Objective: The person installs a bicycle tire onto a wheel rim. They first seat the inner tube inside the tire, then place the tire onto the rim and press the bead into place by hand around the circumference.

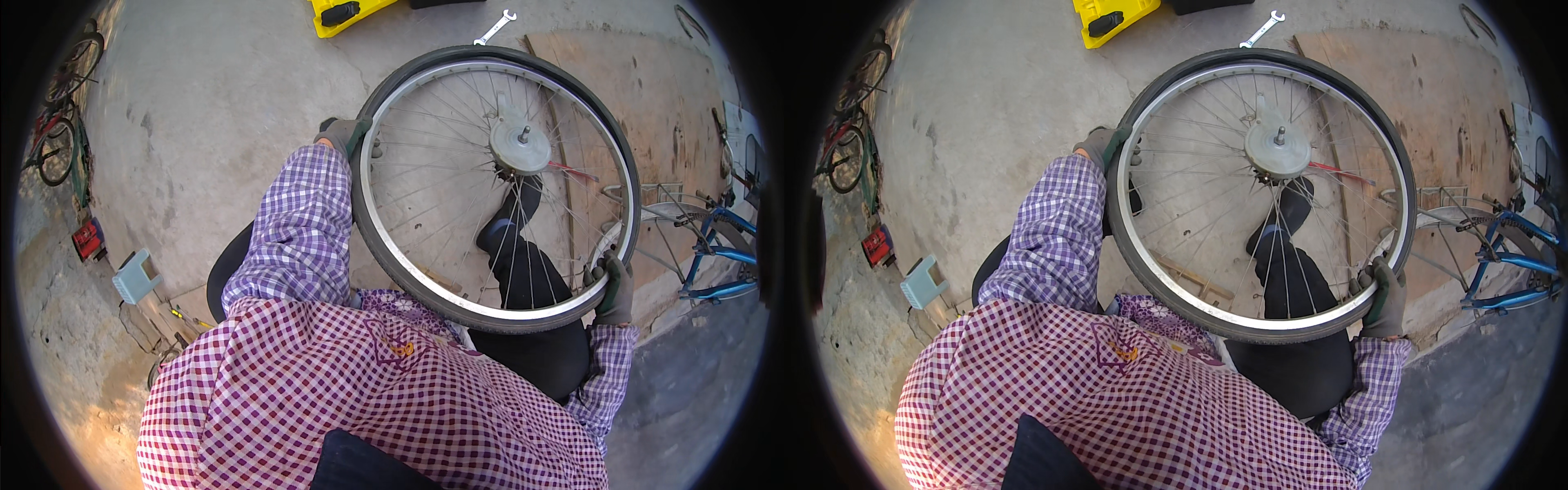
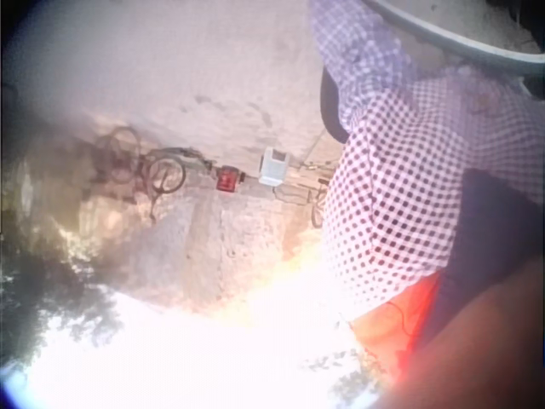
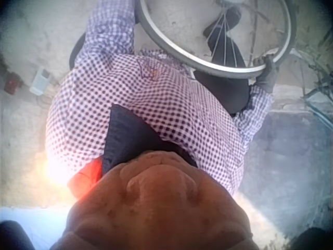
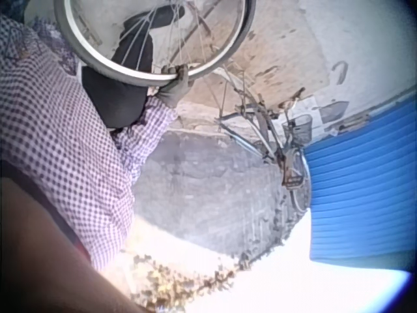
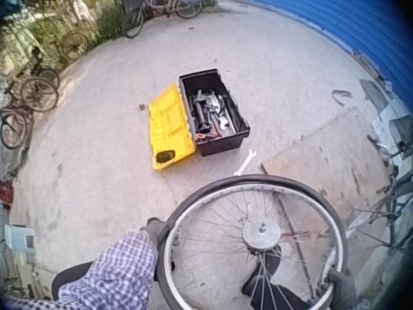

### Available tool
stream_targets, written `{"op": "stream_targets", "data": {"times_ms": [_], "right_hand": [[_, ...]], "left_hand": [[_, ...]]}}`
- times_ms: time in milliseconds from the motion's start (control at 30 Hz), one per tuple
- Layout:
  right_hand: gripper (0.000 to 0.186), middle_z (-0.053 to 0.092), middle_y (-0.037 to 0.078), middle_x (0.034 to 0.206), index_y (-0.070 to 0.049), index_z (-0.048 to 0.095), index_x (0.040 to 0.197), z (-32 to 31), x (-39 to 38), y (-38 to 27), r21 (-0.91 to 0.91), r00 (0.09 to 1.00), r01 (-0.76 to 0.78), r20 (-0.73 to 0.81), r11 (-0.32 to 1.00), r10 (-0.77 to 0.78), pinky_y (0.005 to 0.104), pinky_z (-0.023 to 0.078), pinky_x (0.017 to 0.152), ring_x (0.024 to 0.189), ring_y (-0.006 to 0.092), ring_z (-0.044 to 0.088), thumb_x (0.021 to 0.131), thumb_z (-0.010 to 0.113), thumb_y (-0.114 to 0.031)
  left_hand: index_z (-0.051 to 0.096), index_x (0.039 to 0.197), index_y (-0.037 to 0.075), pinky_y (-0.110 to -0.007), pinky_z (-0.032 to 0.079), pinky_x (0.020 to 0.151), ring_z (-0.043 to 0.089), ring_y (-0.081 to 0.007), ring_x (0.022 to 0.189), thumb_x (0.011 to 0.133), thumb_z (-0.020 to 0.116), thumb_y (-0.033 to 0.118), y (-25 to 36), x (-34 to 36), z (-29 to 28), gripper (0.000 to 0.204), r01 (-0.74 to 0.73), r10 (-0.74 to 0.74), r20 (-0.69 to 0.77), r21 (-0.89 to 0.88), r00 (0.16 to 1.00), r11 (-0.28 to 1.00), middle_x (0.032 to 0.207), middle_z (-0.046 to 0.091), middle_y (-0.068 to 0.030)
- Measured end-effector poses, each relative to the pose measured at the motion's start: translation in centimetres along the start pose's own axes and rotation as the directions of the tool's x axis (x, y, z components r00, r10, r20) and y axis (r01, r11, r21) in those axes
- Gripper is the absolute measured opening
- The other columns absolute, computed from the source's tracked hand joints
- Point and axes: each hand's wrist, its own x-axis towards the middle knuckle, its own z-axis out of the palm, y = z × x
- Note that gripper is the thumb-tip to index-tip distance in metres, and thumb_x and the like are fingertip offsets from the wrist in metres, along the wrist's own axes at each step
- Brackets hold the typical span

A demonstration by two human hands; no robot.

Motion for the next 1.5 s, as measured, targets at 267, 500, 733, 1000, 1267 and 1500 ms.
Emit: {"op": "stream_targets", "data": {"times_ms": [267,500,733,1000,1267,1500], "right_hand": [[0.021,0.06,0.008,0.083,-0.005,0.056,0.116,-2.8,-1.7,0.8,0.049,0.999,0.012,-0.045,0.999,-0.009,0.0356,0.057,0.055,0.062,0.0168,0.061,0.097,0.061,-0.011],[0.023,0.061,0.006,0.089,-0.007,0.057,0.12,-5.3,-2.8,2.5,0.063,0.997,-0.001,-0.071,0.998,0.006,0.0349,0.06,0.06,0.066,0.0151,0.061,0.098,0.061,-0.014],[0.023,0.059,0.005,0.081,-0.006,0.057,0.118,-7.7,-5.7,2.8,0.156,0.994,0.081,-0.091,0.984,-0.067,0.0342,0.057,0.055,0.061,0.015,0.06,0.096,0.062,-0.011],[0.023,0.059,0.006,0.085,-0.005,0.058,0.119,-9.3,-8.8,2.5,0.17,0.989,0.139,-0.071,0.976,-0.129,0.0332,0.056,0.055,0.063,0.014,0.06,0.097,0.061,-0.011],[0.031,0.06,0.005,0.089,-0.008,0.058,0.128,-5.6,-6.5,0.8,0.13,0.993,0.116,-0.001,0.985,-0.117,0.0307,0.058,0.057,0.065,0.012,0.061,0.099,0.062,-0.016],[0.029,0.059,0.004,0.087,-0.008,0.058,0.126,-9.8,-10.5,4.6,0.19,0.989,0.117,-0.111,0.975,-0.097,0.0296,0.056,0.055,0.063,0.0117,0.059,0.098,0.063,-0.015]], "left_hand": [[0.066,0.124,0.001,-0.046,0.061,0.07,0.074,-0.0294,0.084,0.105,0.057,0.041,1.0,0.4,2.8,0.045,0.016,-0.019,0.029,0.111,0.999,0.994,0.102,0.072,-0.0167],[0.064,0.13,0.002,-0.046,0.061,0.075,0.074,-0.0305,0.092,0.103,0.059,0.044,3.8,0.1,4.0,0.049,-0.09,0.065,0.119,0.215,0.991,0.972,0.106,0.071,-0.0165],[0.066,0.128,0.002,-0.043,0.062,0.069,0.075,-0.0285,0.084,0.103,0.062,0.039,6.4,-3.8,6.1,0.045,-0.199,0.171,0.123,0.276,0.978,0.94,0.108,0.074,-0.0172],[0.071,0.12,0.0,-0.043,0.06,0.06,0.072,-0.0281,0.07,0.095,0.072,0.031,8.4,-6.0,7.6,0.039,-0.291,0.307,0.012,0.354,0.952,0.889,0.094,0.075,-0.0178],[0.068,0.128,-0.002,-0.051,0.061,0.062,0.073,-0.0359,0.075,0.094,0.074,0.03,9.3,-2.7,4.7,0.048,-0.268,0.303,-0.073,0.308,0.95,0.913,0.102,0.074,-0.0237],[0.074,0.126,0.005,-0.035,0.056,0.089,0.074,-0.025,0.092,0.088,0.07,0.041,10.4,-3.8,7.2,0.053,-0.417,0.475,0.154,0.745,0.866,0.52,0.112,0.077,-0.0174]]}}
